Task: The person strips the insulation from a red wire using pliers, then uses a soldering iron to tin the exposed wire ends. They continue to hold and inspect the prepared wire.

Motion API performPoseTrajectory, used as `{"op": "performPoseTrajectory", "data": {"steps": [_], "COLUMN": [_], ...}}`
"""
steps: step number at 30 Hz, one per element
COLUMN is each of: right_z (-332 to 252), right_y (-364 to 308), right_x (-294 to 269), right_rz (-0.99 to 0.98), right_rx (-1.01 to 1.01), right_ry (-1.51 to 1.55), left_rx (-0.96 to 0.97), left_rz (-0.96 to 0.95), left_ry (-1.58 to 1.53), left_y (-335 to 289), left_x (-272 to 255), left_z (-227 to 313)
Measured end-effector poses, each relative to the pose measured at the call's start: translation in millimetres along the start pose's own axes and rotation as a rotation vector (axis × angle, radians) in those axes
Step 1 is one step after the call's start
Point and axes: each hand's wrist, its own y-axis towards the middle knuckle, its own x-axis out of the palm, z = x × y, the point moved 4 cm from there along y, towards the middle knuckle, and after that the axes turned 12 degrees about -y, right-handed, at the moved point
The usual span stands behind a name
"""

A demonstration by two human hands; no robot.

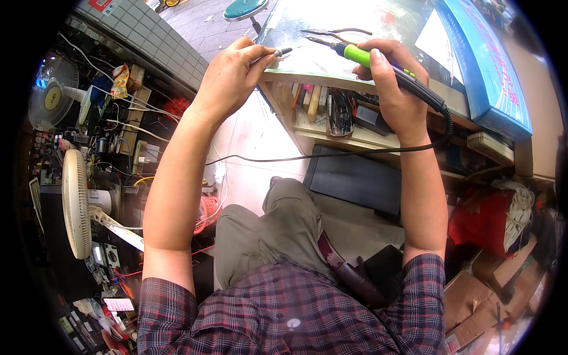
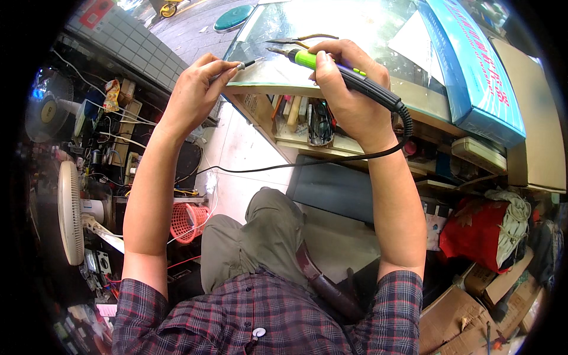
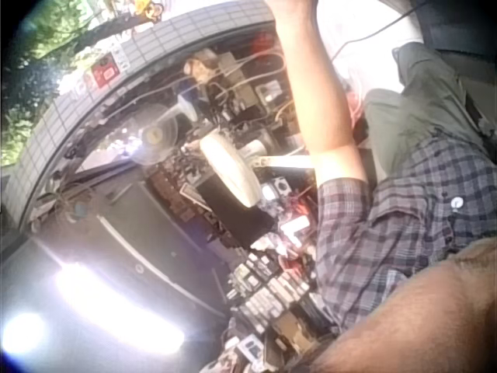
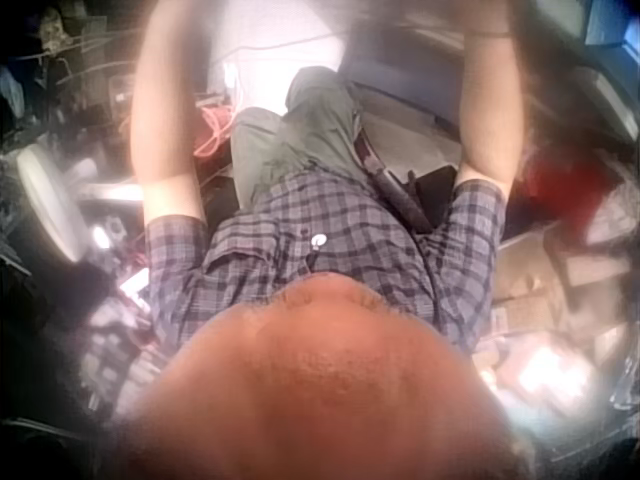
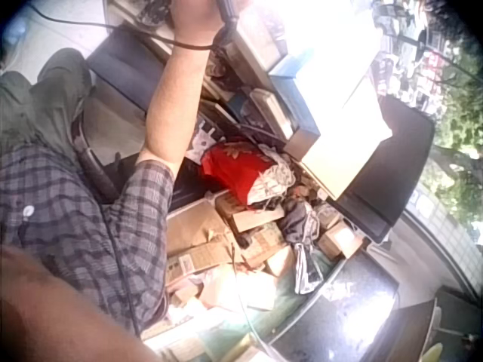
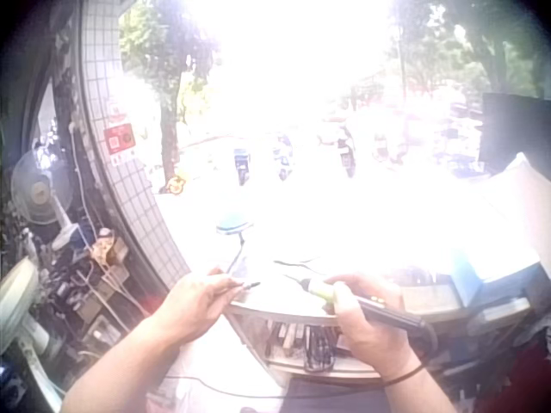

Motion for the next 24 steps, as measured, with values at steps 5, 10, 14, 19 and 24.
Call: {"op": "performPoseTrajectory", "data": {"steps": [5,10,14,19,24], "right_z": [0.3,0.5,0.4,0.3,-2.0], "right_y": [-0.6,-0.5,-0.5,-0.2,-0.2], "right_x": [-0.9,-0.3,-0.2,-0.9,-1.3], "right_rz": [-0.009,-0.007,-0.006,-0.006,-0.018], "right_rx": [0.004,0.005,0.002,0.009,0.059], "right_ry": [0.003,0.018,0.012,0.008,-0.011], "left_rx": [-0.009,-0.009,-0.017,0.005,0.022], "left_rz": [-0.002,-0.002,0.004,-0.001,0.026], "left_ry": [-0.006,0.004,-0.005,-0.006,-0.031], "left_y": [0.2,0.0,-1.3,-0.2,1.6], "left_x": [-0.1,0.0,1.8,0.7,1.2], "left_z": [-0.3,-0.5,-2.4,-0.3,-2.4]}}
